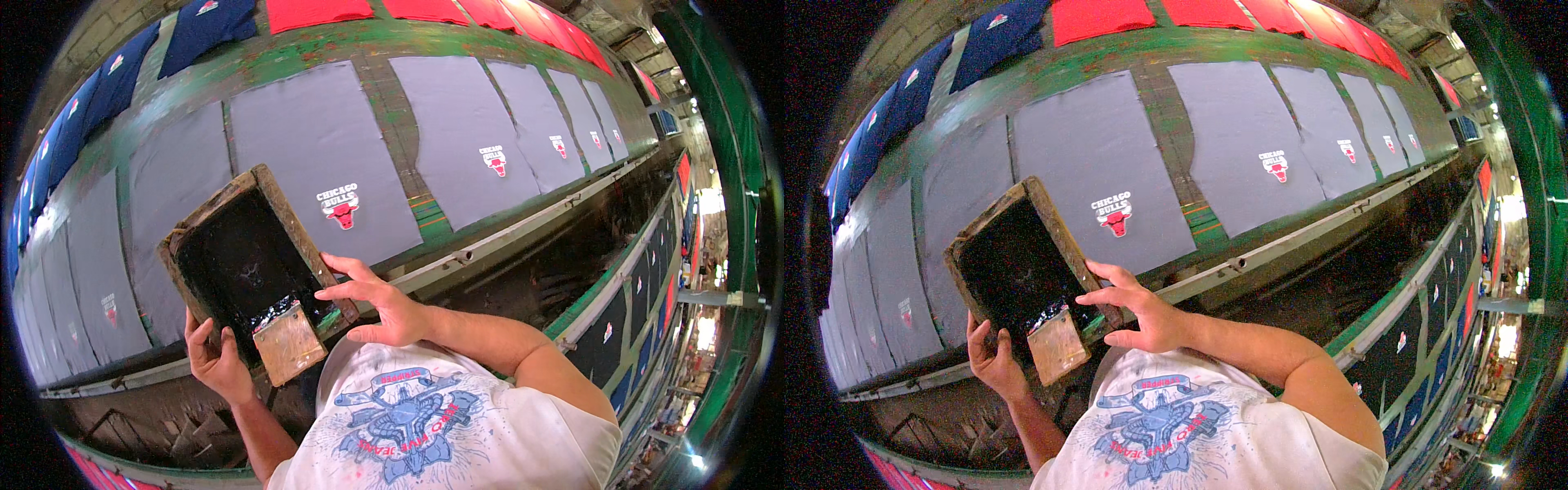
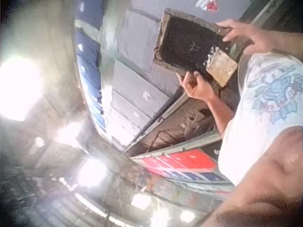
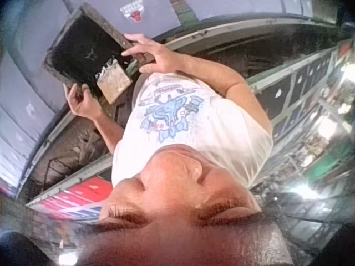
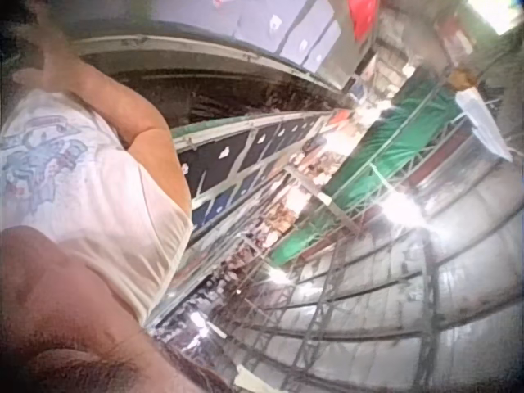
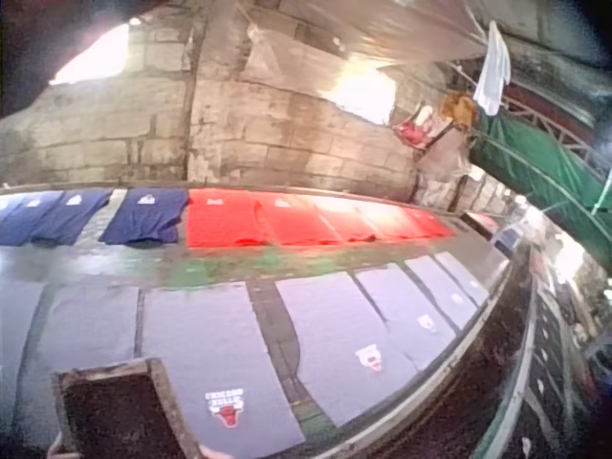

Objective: The person uses a squeegee to spread ink across a screen printing frame and presses it onto a series of t-shirts laid out on a table. The shirts are in various colors including blue, red, black, and gray, each receiving a printed logo.

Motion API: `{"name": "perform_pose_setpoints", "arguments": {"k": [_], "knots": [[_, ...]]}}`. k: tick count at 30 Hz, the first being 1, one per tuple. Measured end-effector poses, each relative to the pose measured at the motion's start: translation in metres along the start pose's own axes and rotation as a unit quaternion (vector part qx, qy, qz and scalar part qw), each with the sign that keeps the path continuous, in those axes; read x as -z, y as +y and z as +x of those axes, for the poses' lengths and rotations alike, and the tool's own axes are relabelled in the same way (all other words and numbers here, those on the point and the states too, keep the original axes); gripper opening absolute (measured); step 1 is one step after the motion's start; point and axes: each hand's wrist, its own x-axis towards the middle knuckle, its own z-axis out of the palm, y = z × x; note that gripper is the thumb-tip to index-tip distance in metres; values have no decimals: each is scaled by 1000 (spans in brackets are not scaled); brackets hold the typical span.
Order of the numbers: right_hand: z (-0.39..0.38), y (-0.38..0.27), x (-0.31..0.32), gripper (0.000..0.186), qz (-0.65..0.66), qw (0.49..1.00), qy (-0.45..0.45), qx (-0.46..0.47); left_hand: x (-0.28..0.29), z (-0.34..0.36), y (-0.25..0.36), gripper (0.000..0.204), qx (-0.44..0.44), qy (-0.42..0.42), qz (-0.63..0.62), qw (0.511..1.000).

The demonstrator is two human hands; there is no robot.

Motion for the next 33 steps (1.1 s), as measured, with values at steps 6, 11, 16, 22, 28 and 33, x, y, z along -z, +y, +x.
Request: {"name": "perform_pose_setpoints", "arguments": {"k": [6, 11, 16, 22, 28, 33], "knots": [[-39, 10, 70, 71, 36, 999, 37, 4, -76, -10, 36, 45, -4, -16, 10, 1000], [-96, 33, 179, 71, 39, 997, 65, -9, -198, -40, 79, 44, -21, -20, -3, 1000], [-169, 43, 300, 69, 33, 988, 138, -53, -343, -91, 131, 40, -52, -54, 11, 997], [-237, 56, 395, 71, 90, 963, 234, -97, -479, -137, 146, 38, -108, -83, 2, 991], [-263, 80, 422, 64, 96, 953, 284, -55, -537, -159, 122, 42, -142, -81, -17, 986], [-275, 88, 431, 59, 90, 955, 276, -65, -545, -171, 109, 39, -124, -78, 1, 989]]}}
